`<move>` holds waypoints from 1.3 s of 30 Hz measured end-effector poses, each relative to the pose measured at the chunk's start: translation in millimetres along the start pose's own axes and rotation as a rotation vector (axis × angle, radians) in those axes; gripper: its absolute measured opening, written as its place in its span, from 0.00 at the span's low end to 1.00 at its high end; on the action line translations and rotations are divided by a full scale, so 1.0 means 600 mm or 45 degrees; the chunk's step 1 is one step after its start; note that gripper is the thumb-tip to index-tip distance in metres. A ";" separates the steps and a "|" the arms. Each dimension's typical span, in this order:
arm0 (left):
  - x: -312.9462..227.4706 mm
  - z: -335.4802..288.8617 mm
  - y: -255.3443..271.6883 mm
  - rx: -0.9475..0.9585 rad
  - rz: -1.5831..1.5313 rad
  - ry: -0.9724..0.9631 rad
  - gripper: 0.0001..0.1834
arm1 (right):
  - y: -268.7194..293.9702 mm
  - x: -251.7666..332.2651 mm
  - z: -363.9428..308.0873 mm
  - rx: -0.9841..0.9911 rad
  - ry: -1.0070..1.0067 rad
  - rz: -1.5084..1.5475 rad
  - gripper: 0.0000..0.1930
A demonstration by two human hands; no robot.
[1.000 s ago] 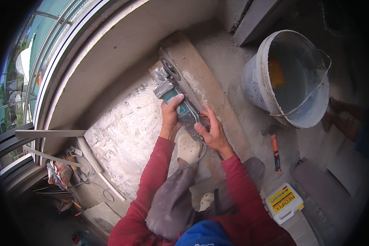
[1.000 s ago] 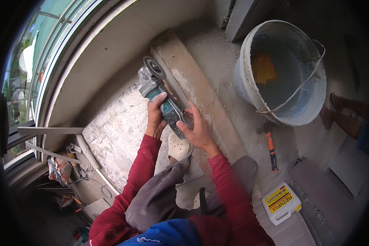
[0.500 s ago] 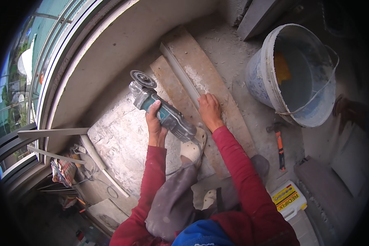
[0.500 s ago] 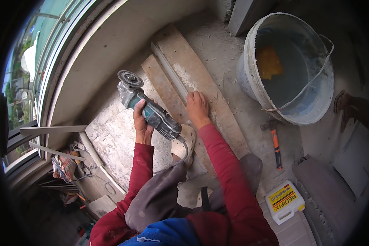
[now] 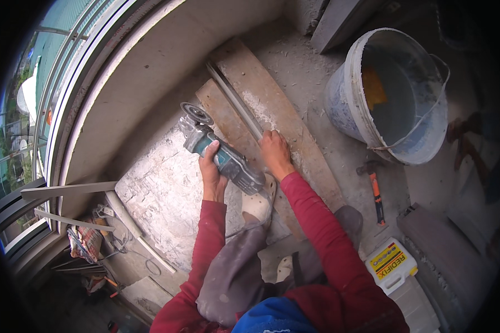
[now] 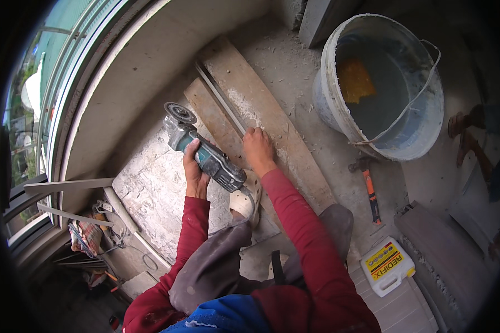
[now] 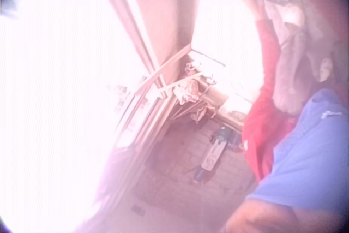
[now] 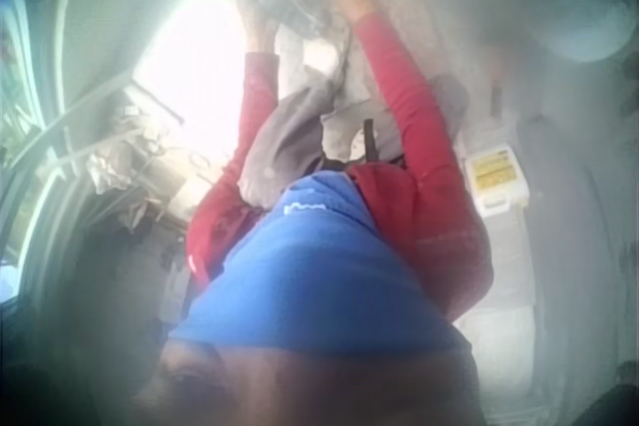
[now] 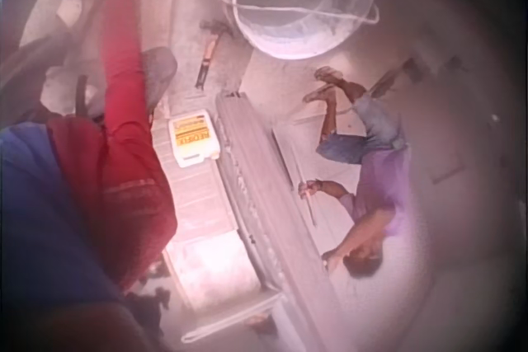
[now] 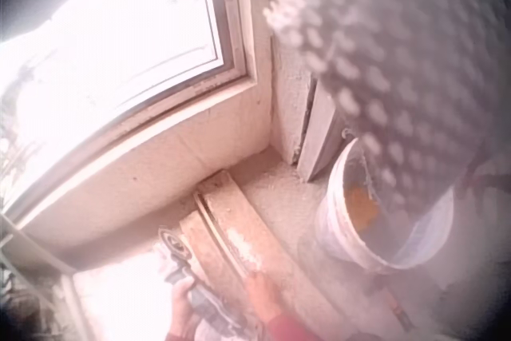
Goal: The person hammers nails into wooden planks on the floor, then uses an angle grinder to cut or grind along the planks. Another person is present nearby but not directly involved in the main task.
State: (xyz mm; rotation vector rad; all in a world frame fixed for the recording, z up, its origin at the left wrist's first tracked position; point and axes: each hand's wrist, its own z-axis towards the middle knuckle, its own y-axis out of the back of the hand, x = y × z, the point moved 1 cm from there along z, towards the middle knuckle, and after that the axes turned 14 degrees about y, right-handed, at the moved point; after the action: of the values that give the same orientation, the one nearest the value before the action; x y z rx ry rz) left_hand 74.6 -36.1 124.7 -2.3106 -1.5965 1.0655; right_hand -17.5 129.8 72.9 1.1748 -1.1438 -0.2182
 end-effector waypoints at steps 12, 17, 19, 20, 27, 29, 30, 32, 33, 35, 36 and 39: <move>0.006 0.001 0.035 -0.050 -0.020 -0.033 0.12 | 0.016 0.000 0.016 0.209 -0.006 -0.059 0.12; 0.002 0.050 0.067 -0.054 0.026 0.004 0.21 | -0.003 -0.008 -0.001 0.060 0.158 -0.052 0.12; 0.002 0.064 0.069 0.089 -0.040 0.009 0.16 | -0.004 -0.017 -0.005 -0.013 0.197 0.031 0.12; 0.003 0.069 0.067 0.129 -0.059 0.051 0.15 | -0.004 -0.020 -0.006 -0.041 0.222 0.037 0.12; 0.013 0.087 0.041 0.129 -0.059 0.059 0.08 | 0.002 -0.023 -0.014 -0.113 0.244 0.102 0.10; 0.013 0.089 0.039 0.103 -0.068 0.065 0.08 | 0.007 -0.019 -0.017 -0.111 0.234 0.101 0.10; 0.013 0.091 0.039 0.140 -0.040 0.088 0.10 | 0.009 -0.017 -0.017 -0.114 0.226 0.103 0.10; 0.015 0.095 0.042 0.106 -0.007 0.116 0.10 | 0.013 -0.012 -0.015 -0.118 0.238 0.088 0.10; 0.017 0.097 0.044 0.102 0.014 0.127 0.11 | 0.014 -0.010 -0.012 -0.065 0.186 0.073 0.10; 0.019 0.100 0.050 0.065 -0.038 0.138 0.12 | 0.017 -0.006 -0.007 0.026 0.112 0.002 0.10; 0.020 0.101 0.053 0.040 -0.053 0.140 0.12 | 0.018 -0.005 -0.004 0.085 0.063 -0.030 0.10; 0.021 0.102 0.059 0.042 -0.110 0.101 0.14 | 0.025 -0.005 0.001 0.070 0.025 0.012 0.10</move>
State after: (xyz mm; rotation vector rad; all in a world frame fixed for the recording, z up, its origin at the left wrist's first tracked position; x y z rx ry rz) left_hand 66.5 -56.8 56.5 -2.2121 -1.6207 0.9609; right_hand -25.6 138.2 83.3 1.2174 -1.1441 -0.1687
